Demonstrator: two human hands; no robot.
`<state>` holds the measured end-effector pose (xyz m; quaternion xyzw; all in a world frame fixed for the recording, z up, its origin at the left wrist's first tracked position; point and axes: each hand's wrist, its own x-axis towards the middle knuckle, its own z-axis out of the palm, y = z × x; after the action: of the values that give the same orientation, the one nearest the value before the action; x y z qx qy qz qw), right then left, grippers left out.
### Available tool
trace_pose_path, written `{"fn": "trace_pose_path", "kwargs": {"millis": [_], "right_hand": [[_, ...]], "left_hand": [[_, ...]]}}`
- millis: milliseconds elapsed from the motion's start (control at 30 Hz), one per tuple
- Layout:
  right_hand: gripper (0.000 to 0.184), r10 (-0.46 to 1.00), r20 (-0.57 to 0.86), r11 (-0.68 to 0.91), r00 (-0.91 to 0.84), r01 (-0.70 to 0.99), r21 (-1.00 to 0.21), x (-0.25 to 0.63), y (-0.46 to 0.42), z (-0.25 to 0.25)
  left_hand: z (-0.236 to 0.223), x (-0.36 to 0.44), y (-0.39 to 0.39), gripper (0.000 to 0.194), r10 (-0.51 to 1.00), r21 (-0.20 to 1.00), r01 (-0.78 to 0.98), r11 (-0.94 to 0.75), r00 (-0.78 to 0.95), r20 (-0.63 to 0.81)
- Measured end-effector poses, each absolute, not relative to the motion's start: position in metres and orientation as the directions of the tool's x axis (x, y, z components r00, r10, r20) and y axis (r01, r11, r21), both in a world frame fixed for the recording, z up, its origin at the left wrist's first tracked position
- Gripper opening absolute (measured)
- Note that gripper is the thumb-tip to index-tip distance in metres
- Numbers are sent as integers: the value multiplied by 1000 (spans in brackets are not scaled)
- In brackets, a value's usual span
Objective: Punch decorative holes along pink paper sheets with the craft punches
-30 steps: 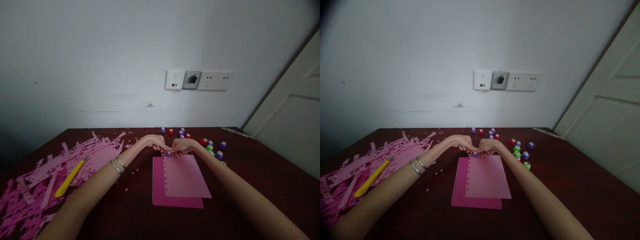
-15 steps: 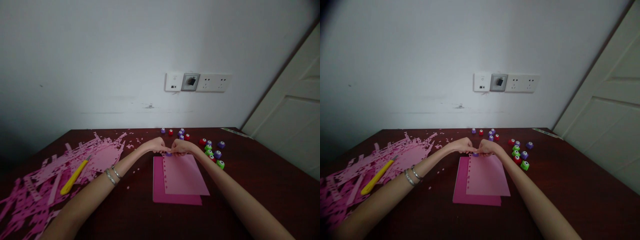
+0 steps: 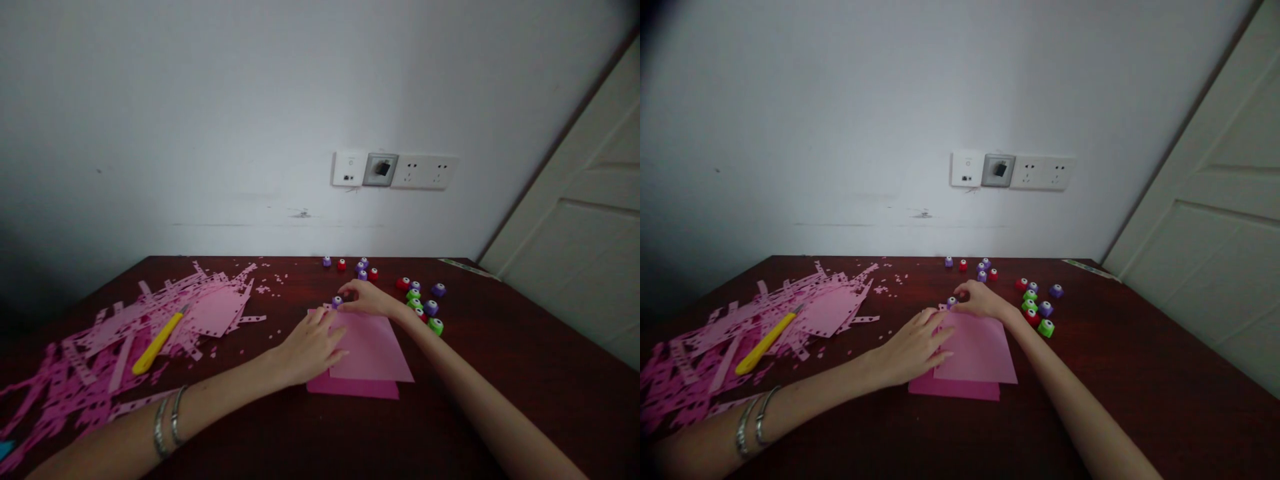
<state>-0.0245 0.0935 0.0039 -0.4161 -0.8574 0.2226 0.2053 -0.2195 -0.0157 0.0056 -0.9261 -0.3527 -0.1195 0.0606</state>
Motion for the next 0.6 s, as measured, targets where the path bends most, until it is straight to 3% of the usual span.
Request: {"fn": "trace_pose_path", "kwargs": {"millis": [167,367,600], "right_hand": [[26,757,199,631,-622,619,-467,-29,96,-8],[23,791,147,569,-594,627,-532,-25,93,3],[27,832,63,475,-551,651,-592,-16,98,8]], "left_hand": [[-12,-225,-25,58,697,31,701,-713,703,141],[-15,-232,-26,57,709,97,703,-704,702,63],[-11,-233,-28,54,700,139,687,-714,708,93]]}}
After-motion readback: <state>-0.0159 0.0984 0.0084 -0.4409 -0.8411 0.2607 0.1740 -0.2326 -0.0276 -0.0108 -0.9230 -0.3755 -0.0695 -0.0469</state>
